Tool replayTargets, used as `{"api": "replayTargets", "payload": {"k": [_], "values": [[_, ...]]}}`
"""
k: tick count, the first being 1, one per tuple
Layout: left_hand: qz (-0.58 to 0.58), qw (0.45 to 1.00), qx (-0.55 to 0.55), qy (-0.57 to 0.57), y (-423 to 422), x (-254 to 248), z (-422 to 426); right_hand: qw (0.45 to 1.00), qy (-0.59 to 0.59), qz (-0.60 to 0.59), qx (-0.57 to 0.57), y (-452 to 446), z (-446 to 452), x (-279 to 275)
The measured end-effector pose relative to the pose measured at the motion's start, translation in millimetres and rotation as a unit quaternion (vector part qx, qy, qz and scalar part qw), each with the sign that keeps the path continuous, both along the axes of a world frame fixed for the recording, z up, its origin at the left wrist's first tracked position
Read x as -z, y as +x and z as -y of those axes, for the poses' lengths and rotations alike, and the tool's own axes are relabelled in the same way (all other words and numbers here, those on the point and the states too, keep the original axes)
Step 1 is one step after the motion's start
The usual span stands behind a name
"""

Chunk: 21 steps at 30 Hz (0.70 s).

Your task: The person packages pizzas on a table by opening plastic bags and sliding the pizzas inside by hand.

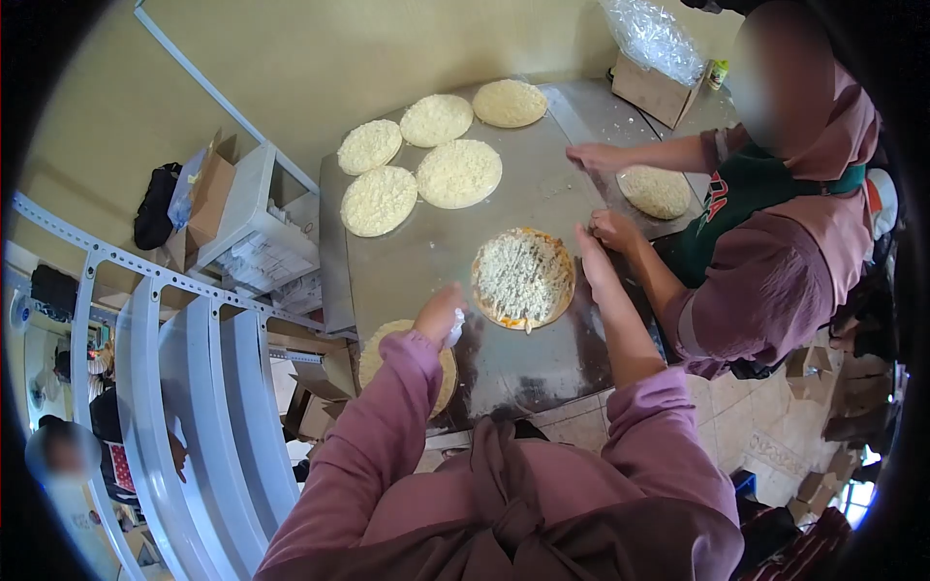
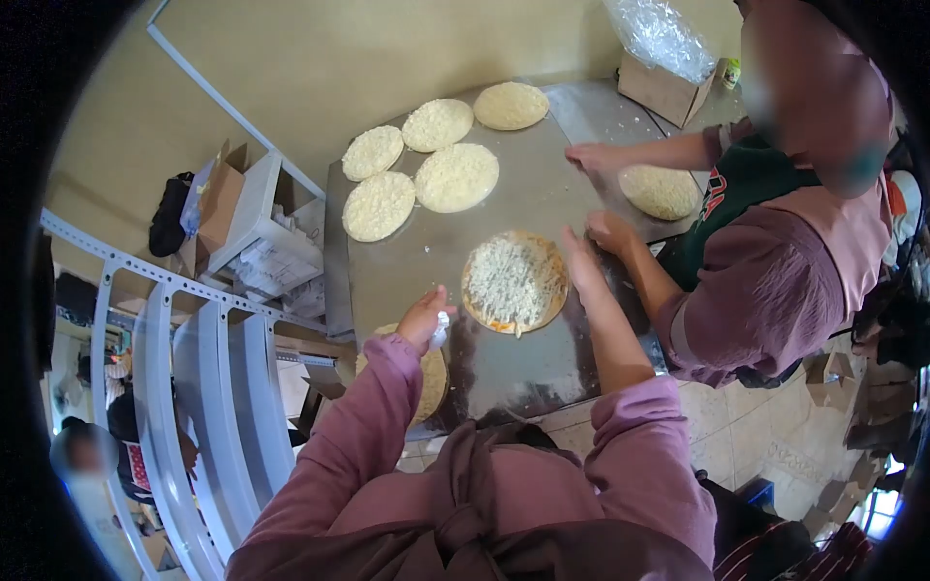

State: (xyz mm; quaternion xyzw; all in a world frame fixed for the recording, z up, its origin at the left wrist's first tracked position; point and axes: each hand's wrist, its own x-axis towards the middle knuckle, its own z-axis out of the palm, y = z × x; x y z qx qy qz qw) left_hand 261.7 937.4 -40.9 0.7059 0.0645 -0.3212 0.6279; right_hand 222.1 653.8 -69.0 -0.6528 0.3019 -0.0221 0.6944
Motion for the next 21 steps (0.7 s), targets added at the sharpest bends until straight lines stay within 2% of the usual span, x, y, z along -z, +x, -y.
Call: {"api": "replayTargets", "payload": {"k": [1, 2, 4, 5, 7, 9, 12, 15, 17, 21], "values": [[0.035, 0.996, 0.050, 0.058, -3, 0, -9, 0.983, -0.168, 0.074, 0.014, -1, 1, 5], [0.034, 0.996, 0.047, 0.060, -11, -7, -14, 0.983, -0.166, 0.073, 0.011, -8, -3, -9], [0.057, 0.998, -0.011, -0.007, -33, -23, -26, 0.978, -0.182, 0.099, -0.031, -30, -15, -36], [0.058, 0.998, -0.017, -0.007, -45, -29, -33, 0.978, -0.182, 0.100, -0.037, -39, -23, -36], [0.046, 0.994, -0.054, -0.078, -68, -36, -48, 0.982, -0.148, 0.118, 0.028, -58, -43, -35], [0.044, 0.991, -0.054, -0.115, -94, -28, -68, 0.983, -0.138, 0.122, -0.009, -83, -57, -47], [-0.001, 0.983, -0.066, -0.172, -121, -39, -88, 0.979, -0.078, 0.181, -0.054, -101, -82, -33], [-0.013, 0.981, -0.061, -0.182, -143, -44, -100, 0.988, -0.102, 0.118, 0.006, -132, -94, -39], [0.081, 0.986, 0.007, -0.147, -153, -40, -116, 0.982, -0.174, 0.070, 0.033, -145, -111, -36], [0.003, 0.980, 0.004, -0.199, -172, -42, -147, 0.959, -0.279, 0.032, 0.032, -159, -108, -21]]}}
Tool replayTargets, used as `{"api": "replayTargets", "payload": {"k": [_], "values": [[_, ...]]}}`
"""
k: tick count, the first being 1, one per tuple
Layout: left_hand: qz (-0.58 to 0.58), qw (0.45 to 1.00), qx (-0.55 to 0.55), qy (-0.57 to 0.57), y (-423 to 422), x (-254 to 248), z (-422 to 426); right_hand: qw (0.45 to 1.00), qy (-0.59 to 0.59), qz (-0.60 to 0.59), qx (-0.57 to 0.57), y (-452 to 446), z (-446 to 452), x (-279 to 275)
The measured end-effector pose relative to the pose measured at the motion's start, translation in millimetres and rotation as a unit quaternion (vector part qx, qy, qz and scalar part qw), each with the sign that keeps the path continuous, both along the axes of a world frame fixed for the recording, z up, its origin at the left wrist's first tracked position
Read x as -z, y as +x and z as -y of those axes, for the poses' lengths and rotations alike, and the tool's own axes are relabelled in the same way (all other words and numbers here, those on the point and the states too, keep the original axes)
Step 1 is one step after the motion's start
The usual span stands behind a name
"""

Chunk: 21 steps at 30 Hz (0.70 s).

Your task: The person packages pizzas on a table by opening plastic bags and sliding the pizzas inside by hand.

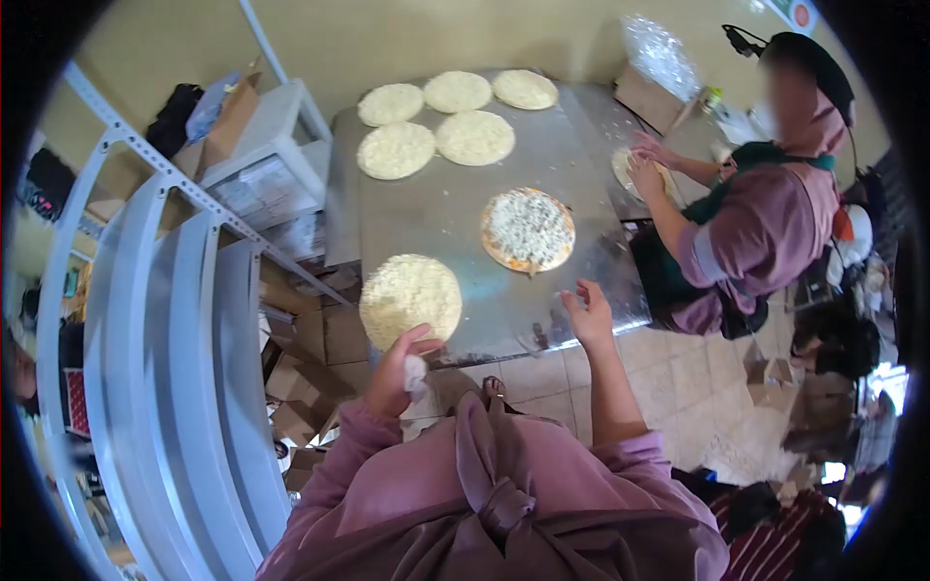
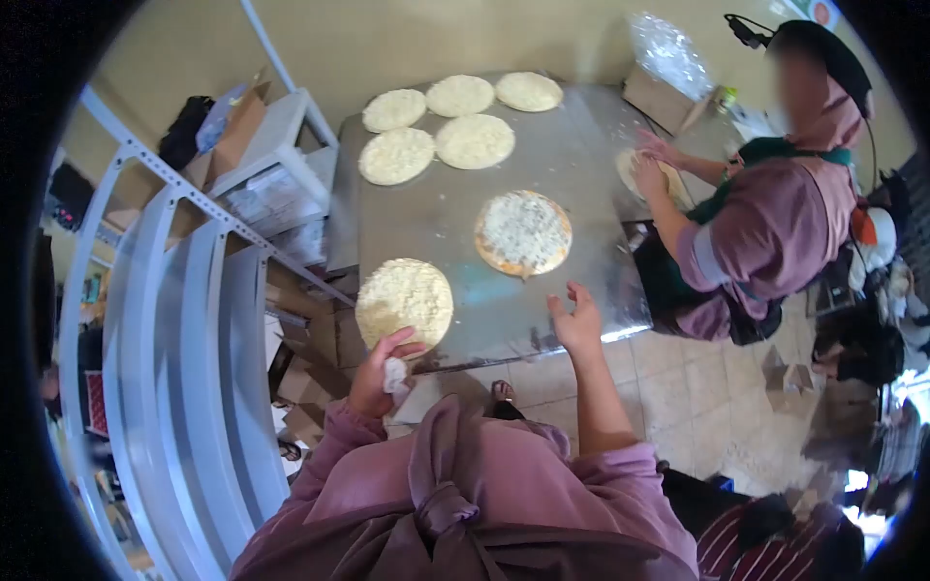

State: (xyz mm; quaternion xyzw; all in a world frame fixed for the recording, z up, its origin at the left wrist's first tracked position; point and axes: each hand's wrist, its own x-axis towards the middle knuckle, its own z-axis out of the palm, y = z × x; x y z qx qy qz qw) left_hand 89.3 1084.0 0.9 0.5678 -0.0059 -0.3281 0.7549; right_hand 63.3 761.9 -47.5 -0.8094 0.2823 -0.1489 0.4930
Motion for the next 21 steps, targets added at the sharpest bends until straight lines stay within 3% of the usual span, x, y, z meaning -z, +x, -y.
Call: {"api": "replayTargets", "payload": {"k": [2, 6, 8, 10, 16, 19, 21], "values": [[-0.117, 0.990, -0.058, -0.046, -10, 10, -15, 0.993, -0.096, -0.056, -0.031, -3, 5, -14], [-0.175, 0.973, -0.140, -0.056, -33, 27, -43, 0.974, -0.226, -0.035, 0.010, 6, 35, -4], [-0.172, 0.960, -0.153, -0.160, -43, 35, -55, 0.972, -0.229, -0.039, 0.013, 15, 49, -13], [-0.178, 0.959, -0.157, -0.158, -48, 37, -54, 0.971, -0.234, -0.043, 0.015, 25, 68, -16], [-0.167, 0.957, -0.186, -0.146, -28, 31, 21, 0.913, -0.397, -0.007, -0.097, 101, 130, 7], [-0.154, 0.956, -0.200, -0.151, -14, 15, 80, 0.912, -0.378, 0.060, -0.150, 140, 147, 19], [-0.139, 0.957, -0.208, -0.144, -10, 9, 111, 0.913, -0.373, 0.032, -0.163, 157, 147, 26]]}}
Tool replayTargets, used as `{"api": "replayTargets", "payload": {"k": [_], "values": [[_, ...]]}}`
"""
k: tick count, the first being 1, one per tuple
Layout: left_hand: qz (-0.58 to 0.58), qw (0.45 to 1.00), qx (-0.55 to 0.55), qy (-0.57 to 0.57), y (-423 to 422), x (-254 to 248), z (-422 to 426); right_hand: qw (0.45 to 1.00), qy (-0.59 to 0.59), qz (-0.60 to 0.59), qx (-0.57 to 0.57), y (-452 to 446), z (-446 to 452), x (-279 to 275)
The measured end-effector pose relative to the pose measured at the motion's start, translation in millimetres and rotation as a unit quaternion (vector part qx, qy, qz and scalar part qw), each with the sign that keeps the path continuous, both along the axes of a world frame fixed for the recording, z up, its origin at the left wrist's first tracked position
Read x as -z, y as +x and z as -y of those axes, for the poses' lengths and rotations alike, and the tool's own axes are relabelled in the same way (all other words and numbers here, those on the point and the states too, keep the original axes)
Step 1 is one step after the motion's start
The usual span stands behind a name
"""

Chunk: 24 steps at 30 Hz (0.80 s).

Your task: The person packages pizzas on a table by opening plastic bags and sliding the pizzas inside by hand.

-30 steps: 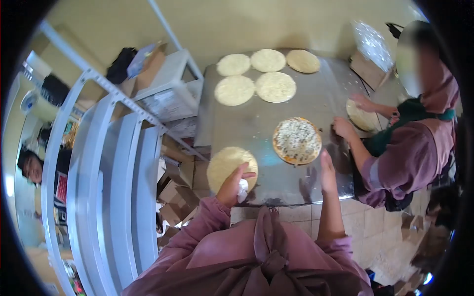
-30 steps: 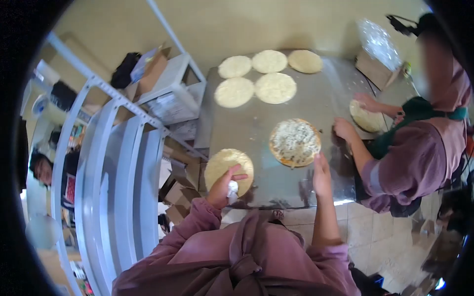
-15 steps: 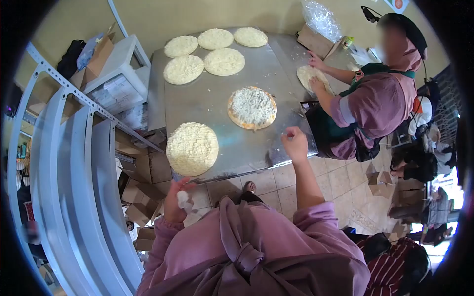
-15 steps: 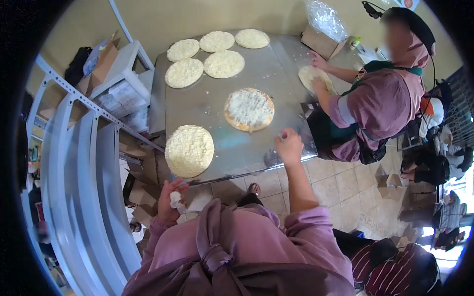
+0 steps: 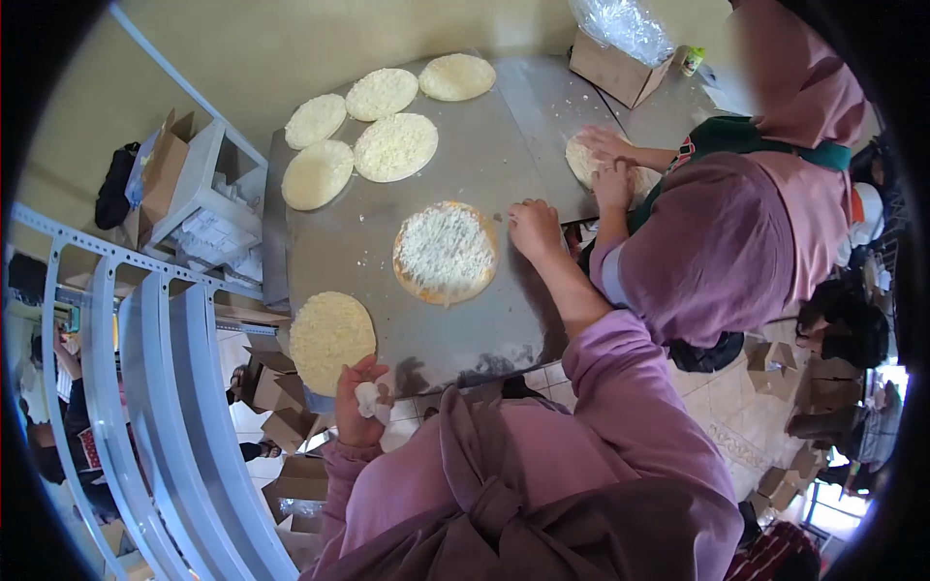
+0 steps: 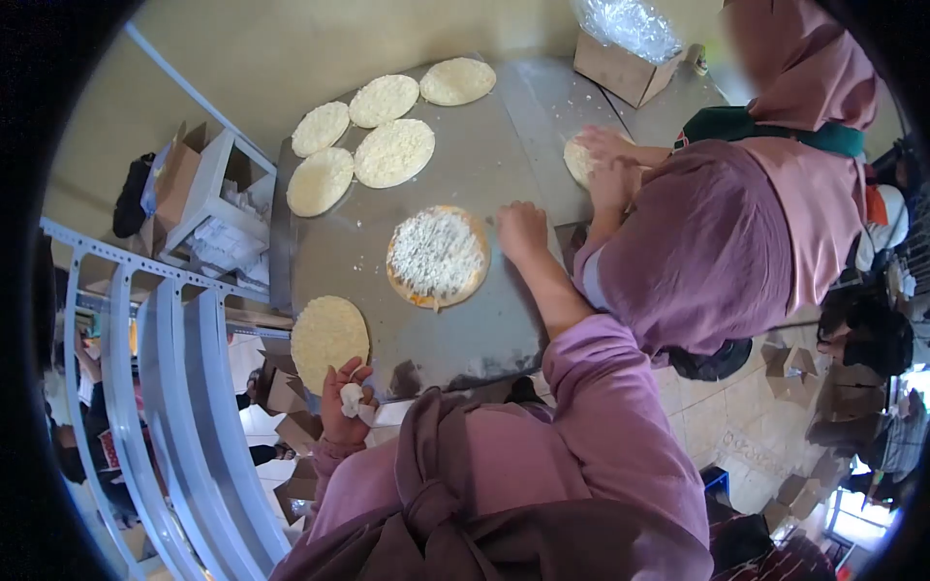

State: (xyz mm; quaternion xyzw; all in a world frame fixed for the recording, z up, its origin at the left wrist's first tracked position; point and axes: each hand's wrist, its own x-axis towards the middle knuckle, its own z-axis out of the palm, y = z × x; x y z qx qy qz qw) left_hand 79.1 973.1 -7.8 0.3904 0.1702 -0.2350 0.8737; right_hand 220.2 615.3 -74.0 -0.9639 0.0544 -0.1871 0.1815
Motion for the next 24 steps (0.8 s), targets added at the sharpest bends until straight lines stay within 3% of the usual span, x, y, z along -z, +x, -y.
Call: {"api": "replayTargets", "payload": {"k": [3, 7, 12, 19, 22, 24], "values": [[0.005, 0.999, -0.039, 0.023, -7, -1, 25, 0.996, 0.031, -0.080, 0.035, 16, -10, 7], [-0.034, 0.992, -0.098, 0.069, -30, -7, 21, 0.992, 0.060, -0.095, 0.064, 29, -12, 7], [-0.045, 0.988, -0.143, 0.030, -48, -1, 1, 0.983, -0.013, -0.181, -0.009, 39, -9, 2], [-0.033, 0.993, -0.106, 0.037, -32, -3, -22, 0.970, -0.077, -0.232, 0.003, 47, -12, 0], [-0.031, 0.994, -0.086, 0.056, -20, -6, -35, 0.971, -0.012, -0.233, 0.049, 42, -3, 12], [-0.012, 0.997, -0.055, 0.056, -10, -8, -43, 0.925, 0.339, -0.164, 0.040, 30, 5, 15]]}}
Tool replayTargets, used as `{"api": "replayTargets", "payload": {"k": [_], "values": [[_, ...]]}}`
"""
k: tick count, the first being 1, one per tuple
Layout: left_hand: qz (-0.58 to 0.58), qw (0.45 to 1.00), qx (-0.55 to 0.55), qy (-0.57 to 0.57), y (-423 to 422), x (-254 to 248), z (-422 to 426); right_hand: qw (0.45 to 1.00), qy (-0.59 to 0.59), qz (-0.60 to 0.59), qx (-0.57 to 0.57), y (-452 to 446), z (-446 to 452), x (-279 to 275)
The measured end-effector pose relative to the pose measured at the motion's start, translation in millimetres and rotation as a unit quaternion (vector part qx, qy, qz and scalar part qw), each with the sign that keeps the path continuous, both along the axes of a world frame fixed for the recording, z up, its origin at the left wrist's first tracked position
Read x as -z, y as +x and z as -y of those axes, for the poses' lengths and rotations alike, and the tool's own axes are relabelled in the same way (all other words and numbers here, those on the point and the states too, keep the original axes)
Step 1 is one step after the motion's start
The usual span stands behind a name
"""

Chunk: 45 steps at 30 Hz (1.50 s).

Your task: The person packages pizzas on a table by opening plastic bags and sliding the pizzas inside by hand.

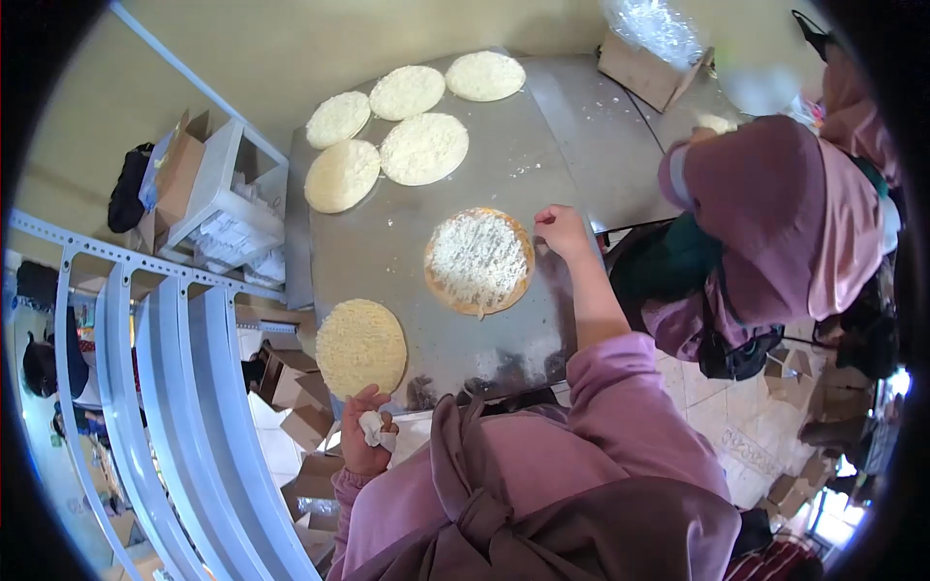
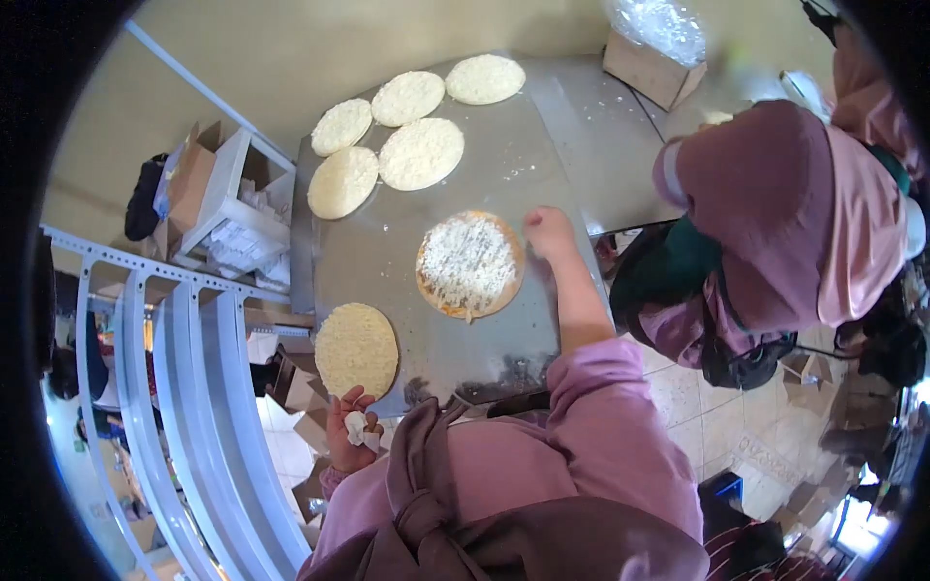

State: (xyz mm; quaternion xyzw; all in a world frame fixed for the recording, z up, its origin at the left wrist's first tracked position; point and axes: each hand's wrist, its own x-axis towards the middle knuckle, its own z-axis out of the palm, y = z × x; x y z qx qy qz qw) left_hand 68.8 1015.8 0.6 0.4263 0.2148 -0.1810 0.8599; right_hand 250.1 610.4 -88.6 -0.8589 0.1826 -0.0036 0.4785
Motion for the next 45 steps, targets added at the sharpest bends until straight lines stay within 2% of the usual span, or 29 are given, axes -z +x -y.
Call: {"api": "replayTargets", "payload": {"k": [1, 2, 3, 5, 7, 8, 10, 12, 15, 16, 17, 18, 21, 22, 24, 25, 26, 28, 29, 30, 32, 33, 34, 36, 38, 39, 42, 44, 45], "values": [[0.011, 1.000, 0.022, -0.016, 5, -1, -3, 1.000, -0.005, 0.004, 0.012, -8, 3, 2], [0.023, 0.998, 0.046, -0.034, 12, -1, -4, 0.983, 0.173, 0.012, 0.056, -24, -2, -18], [0.011, 0.998, 0.054, -0.039, 19, 0, -5, 0.933, 0.345, 0.027, 0.098, -40, -6, -39], [0.024, 0.994, 0.094, -0.054, 32, 1, -3, 0.816, 0.566, 0.103, 0.045, -75, -9, -70], [0.024, 0.988, 0.136, -0.067, 47, 3, 3, 0.739, 0.652, 0.171, 0.011, -107, -13, -101], [0.030, 0.982, 0.168, -0.080, 52, 2, 9, 0.726, 0.655, 0.207, -0.021, -124, -14, -120], [0.064, 0.981, 0.184, 0.004, 63, 0, 24, 0.706, 0.648, 0.278, -0.067, -160, -19, -160], [0.039, 0.974, 0.215, -0.050, 75, 9, 37, 0.708, 0.614, 0.336, -0.095, -200, -29, -202], [0.085, 0.922, 0.358, -0.121, 100, 30, 63, 0.739, 0.542, 0.379, -0.127, -265, -47, -266], [0.014, 0.833, 0.463, -0.301, 108, 32, 76, 0.755, 0.519, 0.378, -0.134, -289, -55, -291], [-0.066, 0.704, 0.538, -0.459, 113, 30, 91, 0.777, 0.492, 0.377, -0.112, -310, -65, -311], [-0.064, 0.692, 0.551, -0.461, 112, 26, 106, 0.779, 0.469, 0.391, -0.144, -326, -70, -322], [0.183, 0.751, 0.612, -0.167, 83, 11, 152, 0.809, 0.343, 0.422, -0.222, -371, -78, -355], [0.262, 0.747, 0.608, -0.063, 73, 6, 166, 0.831, 0.281, 0.409, -0.250, -378, -72, -361], [0.408, 0.701, 0.567, 0.145, 51, -10, 188, 0.833, 0.273, 0.416, -0.241, -397, -69, -369], [0.422, 0.681, 0.589, 0.107, 41, -35, 197, 0.834, 0.272, 0.421, -0.232, -402, -62, -371], [0.423, 0.675, 0.594, 0.109, 40, -23, 207, 0.833, 0.279, 0.426, -0.215, -411, -53, -371], [0.193, 0.760, 0.619, -0.038, 40, 22, 237, 0.832, 0.286, 0.433, -0.199, -426, -27, -367], [-0.012, 0.829, 0.559, -0.011, 31, 29, 264, 0.826, 0.276, 0.451, -0.199, -432, -12, -363], [-0.012, 0.829, 0.559, -0.012, 31, 49, 286, 0.818, 0.269, 0.468, -0.197, -438, 4, -360], [0.001, 0.677, 0.682, -0.279, 32, 87, 309, 0.813, 0.297, 0.475, -0.160, -453, 38, -356], [0.003, 0.790, 0.598, -0.136, -5, 34, 328, 0.808, 0.323, 0.477, -0.124, -459, 55, -355], [-0.003, 0.799, 0.587, -0.131, -19, 31, 353, 0.805, 0.337, 0.472, -0.130, -467, 73, -353], [-0.004, 0.763, 0.640, -0.096, -39, 40, 381, 0.780, 0.321, 0.537, 0.005, -480, 106, -343], [0.042, 0.724, 0.674, -0.140, -71, 21, 412, 0.787, 0.293, 0.540, 0.052, -500, 142, -326], [0.042, 0.741, 0.656, -0.139, -87, 14, 428, 0.791, 0.301, 0.528, 0.072, -513, 160, -318], [0.001, 0.737, 0.649, -0.188, -114, 0, 477, 0.790, 0.328, 0.504, 0.120, -538, 204, -294], [0.005, 0.730, 0.659, -0.179, -122, -4, 512, 0.785, 0.340, 0.493, 0.158, -548, 224, -277], [-0.005, 0.715, 0.664, -0.218, -124, -6, 529, 0.784, 0.335, 0.482, 0.201, -553, 231, -269]]}}
